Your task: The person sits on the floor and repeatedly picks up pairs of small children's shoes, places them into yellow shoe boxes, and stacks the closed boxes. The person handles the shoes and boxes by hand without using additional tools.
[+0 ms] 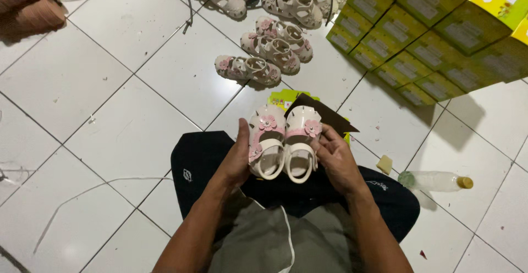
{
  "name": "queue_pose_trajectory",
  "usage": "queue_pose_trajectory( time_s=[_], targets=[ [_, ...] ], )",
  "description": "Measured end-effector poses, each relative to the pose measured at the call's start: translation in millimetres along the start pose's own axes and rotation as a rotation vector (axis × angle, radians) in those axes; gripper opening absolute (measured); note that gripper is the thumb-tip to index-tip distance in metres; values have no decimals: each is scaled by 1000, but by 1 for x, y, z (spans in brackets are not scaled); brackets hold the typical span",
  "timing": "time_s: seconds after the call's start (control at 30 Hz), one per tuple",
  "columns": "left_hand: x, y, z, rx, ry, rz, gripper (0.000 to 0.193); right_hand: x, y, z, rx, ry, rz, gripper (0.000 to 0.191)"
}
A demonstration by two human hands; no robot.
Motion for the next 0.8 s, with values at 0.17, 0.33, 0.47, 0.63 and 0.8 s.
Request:
queue_pose_trajectory(
  time_s=[0.17,0.33,0.47,0.63,0.8],
  targets=[
    [8,-7,-6,-18,-3,26,85,-3,-1,-2,32,75,21,48],
    [20,-6,-9,-26,-19,79,83,-7,2,2,19,74,22,49],
    [18,-5,-10,-9,-2,66,84,-6,3,7,9,94,33,53],
    [10,-3,-9,-7,19,3,86,-3,4,11,-7,42,32,55],
    [22,-2,-17,35,-36,55,88,-5,6,18,18,37,22,56]
  ],
)
Point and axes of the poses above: each hand's wrist, its own y-axis away from the middle knuckle, its own x-axis out of the back of the hand, z = x × y, the point moved 8 cm from there along -y, towards the middle knuckle, and after that the axes turned 11 degrees about y, right-handed, at the moved point
